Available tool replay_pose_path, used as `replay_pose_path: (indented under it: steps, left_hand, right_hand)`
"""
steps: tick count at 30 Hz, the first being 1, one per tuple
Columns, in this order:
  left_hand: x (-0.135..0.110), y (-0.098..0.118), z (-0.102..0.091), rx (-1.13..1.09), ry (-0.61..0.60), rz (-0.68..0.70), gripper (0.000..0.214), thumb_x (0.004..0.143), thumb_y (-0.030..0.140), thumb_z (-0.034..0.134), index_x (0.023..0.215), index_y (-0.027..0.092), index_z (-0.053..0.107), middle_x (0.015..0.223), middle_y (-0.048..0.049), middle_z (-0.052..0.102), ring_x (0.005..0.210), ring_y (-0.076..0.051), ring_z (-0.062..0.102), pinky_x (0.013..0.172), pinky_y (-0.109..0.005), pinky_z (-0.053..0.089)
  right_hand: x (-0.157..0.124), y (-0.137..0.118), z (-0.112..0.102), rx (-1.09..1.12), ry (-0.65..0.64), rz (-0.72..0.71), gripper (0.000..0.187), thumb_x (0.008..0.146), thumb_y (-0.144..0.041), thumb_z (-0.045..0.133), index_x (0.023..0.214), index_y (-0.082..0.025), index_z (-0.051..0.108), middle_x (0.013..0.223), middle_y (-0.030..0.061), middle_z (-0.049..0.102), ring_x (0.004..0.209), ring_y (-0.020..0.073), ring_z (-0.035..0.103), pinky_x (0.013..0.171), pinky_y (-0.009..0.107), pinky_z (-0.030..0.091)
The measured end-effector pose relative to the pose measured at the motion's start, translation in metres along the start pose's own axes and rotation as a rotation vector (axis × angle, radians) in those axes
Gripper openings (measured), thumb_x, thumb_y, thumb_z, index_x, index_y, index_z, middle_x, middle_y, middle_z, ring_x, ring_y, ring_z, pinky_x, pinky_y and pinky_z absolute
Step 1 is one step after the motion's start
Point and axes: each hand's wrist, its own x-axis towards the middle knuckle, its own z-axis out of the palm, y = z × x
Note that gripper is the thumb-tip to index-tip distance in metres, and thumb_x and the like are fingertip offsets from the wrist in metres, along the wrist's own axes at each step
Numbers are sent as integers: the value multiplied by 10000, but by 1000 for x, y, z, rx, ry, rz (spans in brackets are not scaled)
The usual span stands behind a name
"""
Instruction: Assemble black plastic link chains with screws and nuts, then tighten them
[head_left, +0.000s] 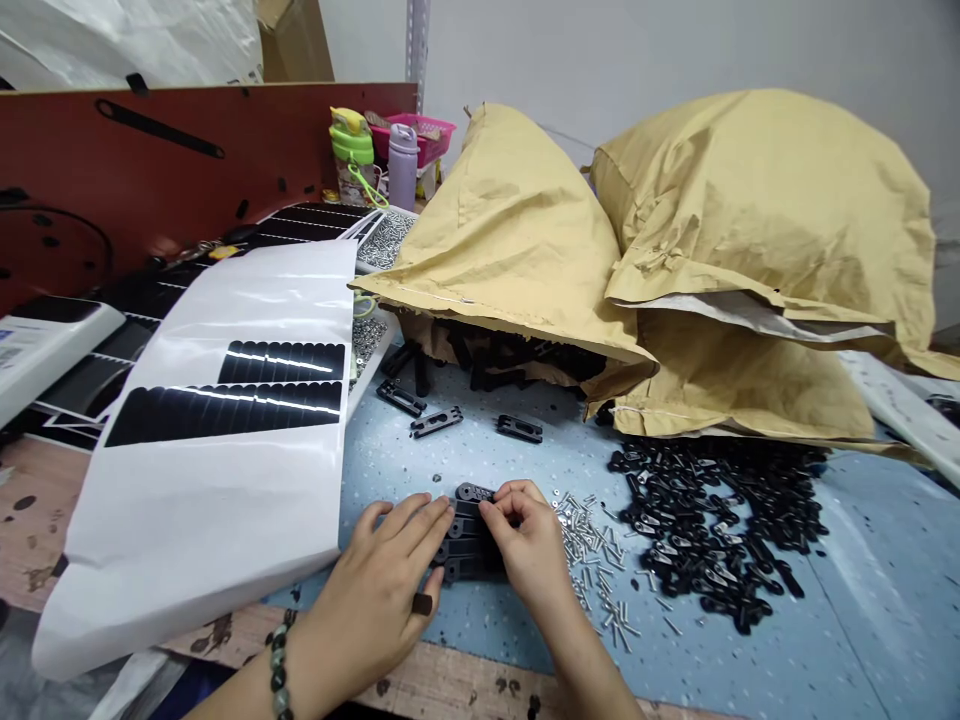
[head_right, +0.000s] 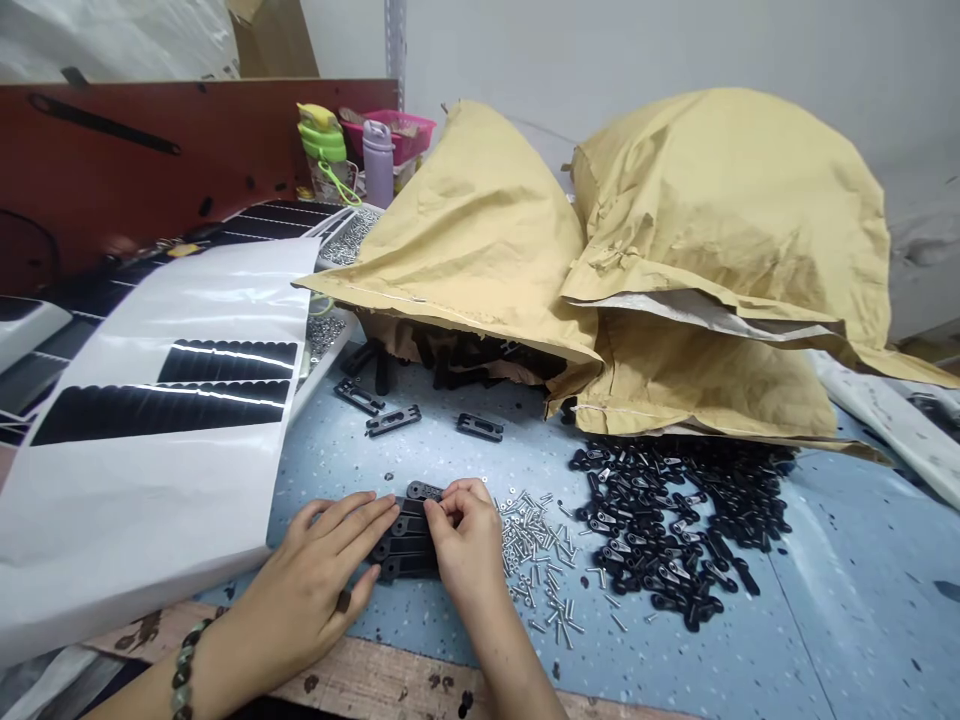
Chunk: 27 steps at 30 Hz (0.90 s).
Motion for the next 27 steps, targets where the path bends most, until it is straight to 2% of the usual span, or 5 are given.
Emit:
replay_pose_path:
  steps: [9,18,21,23,27]
  left_hand:
    - [3,3,-1,3,0,23,538,841,182,479,1375,155,428,1349,-85,526,1197,-289,452,987,-468,272]
    - [13,10,-9,-124,-66,-72,532,808,207,506,1336,185,448,1269,-111,519,1195,-302,417,1014,-518,247]
    - [16,10,-15,-173,-72,-69,470,751,181,532,1220,174,511,1284,-121,480,1221,-314,378,1027,-527,239]
    - [20,13,-16,-218,-74,-42,463,698,145,540,1160,173,513,1274,-121,467,1229,-314,361,1045,-535,225]
    - [27,17,-18,-350,-84,-76,321,656,118,530,963,206,492,1155,-84,493,1180,-296,400,1011,-510,321]
  right_hand:
    - [1,2,3,-88,-13,-13,267,785,-272,578,535,-196,527,762,35,554,671,163,536,631,280,412]
    - [1,-8,-13,-788,-81,-127,304,810,-382,656,612,-200,513,721,40,544,577,188,551,522,300,415]
    - [-11,-24,-24,-598,-120,-333,250,823,-335,644,1005,-176,582,1034,110,570,763,210,600,614,313,489]
    - [-21,-37,-27,-412,-296,-554,342,867,-245,583,1199,-214,506,1147,100,554,915,205,582,744,315,499]
    - [-33,-55,-29,-189,-467,-693,152,912,-119,463,961,-210,575,844,29,592,810,162,554,707,279,467]
